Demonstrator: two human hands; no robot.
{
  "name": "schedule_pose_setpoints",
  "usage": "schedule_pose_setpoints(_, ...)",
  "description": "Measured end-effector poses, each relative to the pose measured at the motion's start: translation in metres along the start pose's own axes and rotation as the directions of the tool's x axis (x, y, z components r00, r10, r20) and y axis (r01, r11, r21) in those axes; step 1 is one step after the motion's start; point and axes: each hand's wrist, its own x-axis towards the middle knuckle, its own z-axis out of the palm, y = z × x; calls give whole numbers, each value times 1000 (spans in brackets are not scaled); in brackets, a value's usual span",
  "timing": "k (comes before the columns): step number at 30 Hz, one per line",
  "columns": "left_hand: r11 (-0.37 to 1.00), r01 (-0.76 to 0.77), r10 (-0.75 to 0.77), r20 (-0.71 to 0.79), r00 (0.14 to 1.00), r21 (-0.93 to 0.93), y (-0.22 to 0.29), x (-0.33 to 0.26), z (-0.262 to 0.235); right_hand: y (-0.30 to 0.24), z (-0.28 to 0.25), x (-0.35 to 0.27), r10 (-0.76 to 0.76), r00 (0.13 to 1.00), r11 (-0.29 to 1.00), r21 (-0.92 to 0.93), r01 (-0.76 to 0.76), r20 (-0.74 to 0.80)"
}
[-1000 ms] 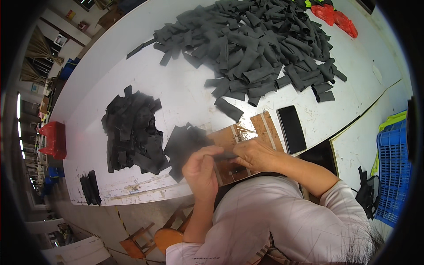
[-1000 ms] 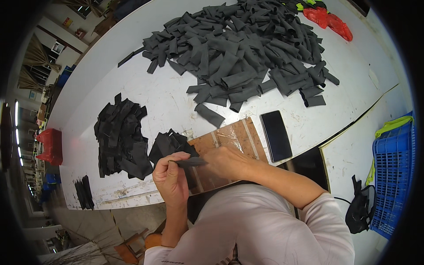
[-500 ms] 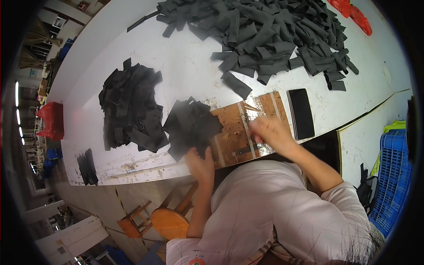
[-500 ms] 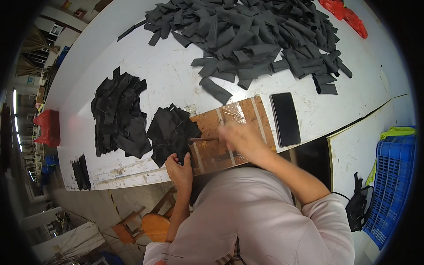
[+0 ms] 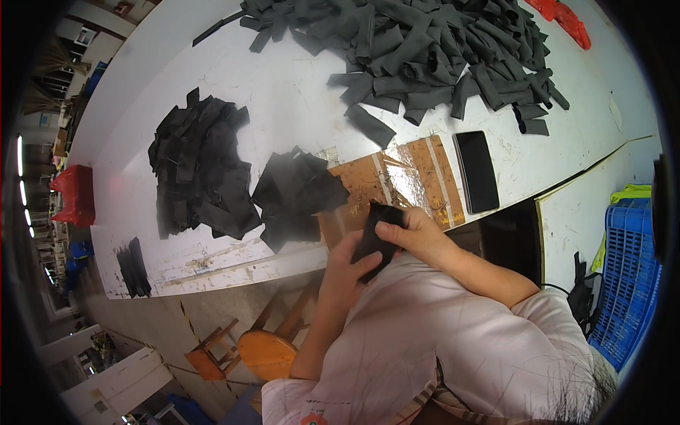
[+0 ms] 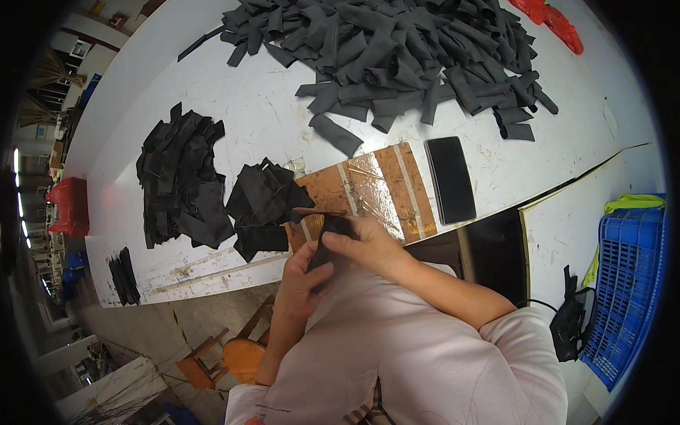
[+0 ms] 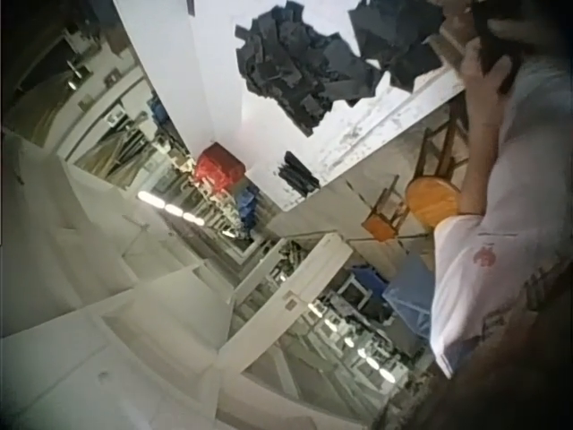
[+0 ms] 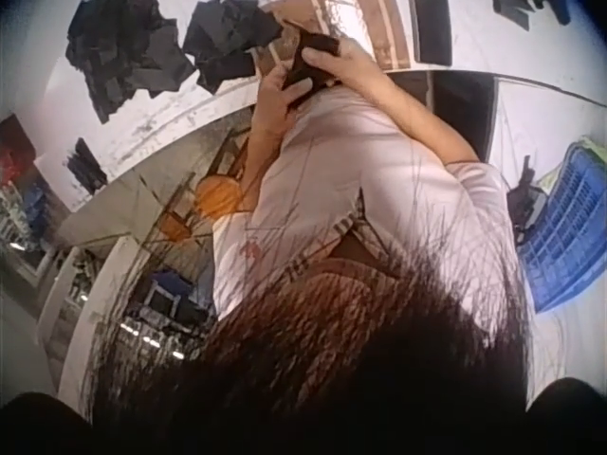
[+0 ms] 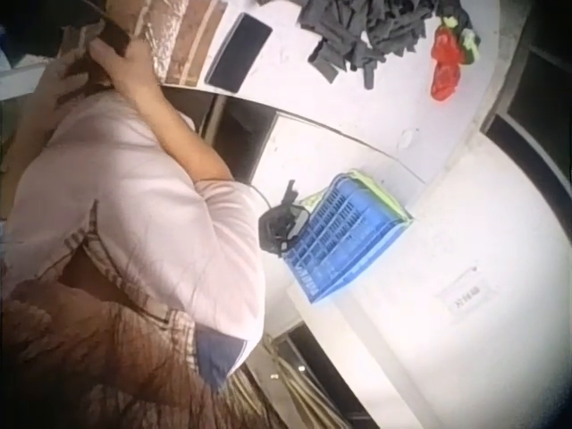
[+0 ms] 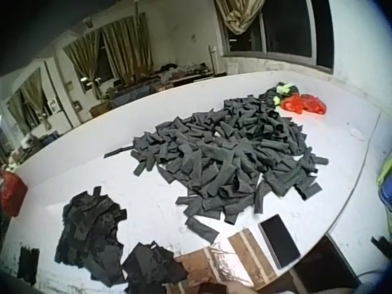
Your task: Assembling foam padding components at a workbench in a factory production area.
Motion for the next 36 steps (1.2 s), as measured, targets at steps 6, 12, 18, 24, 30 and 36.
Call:
schedule_pose_setpoints(6,907,-321,374,-170,912,272,-8,-4,9,11,-9,-3,177,978,982,83,-168,-111)
schedule_pose_setpoints(12,380,-585,703,188,686,716,-5,-14,6,6,-14,4,328,919,908,343,-242,-219)
schedule_pose_setpoints(18,-103,-527,738,420,529,844,6,-9,13,7,-16,6,350,915,887,384,-255,-200)
schedule_pose_setpoints(24,5,-500,788,305,535,866,6,-4,14,1,-25,2,372,908,926,146,-348,-193)
schedule_pose_setpoints(30,571,-454,546,96,832,684,9,-12,9,-38,-33,-22,-682,729,436,-830,347,-54)
schedule_pose_setpoints(36,589,-558,501,278,819,585,18,-16,8,-44,-26,-23,-107,950,839,-486,245,294)
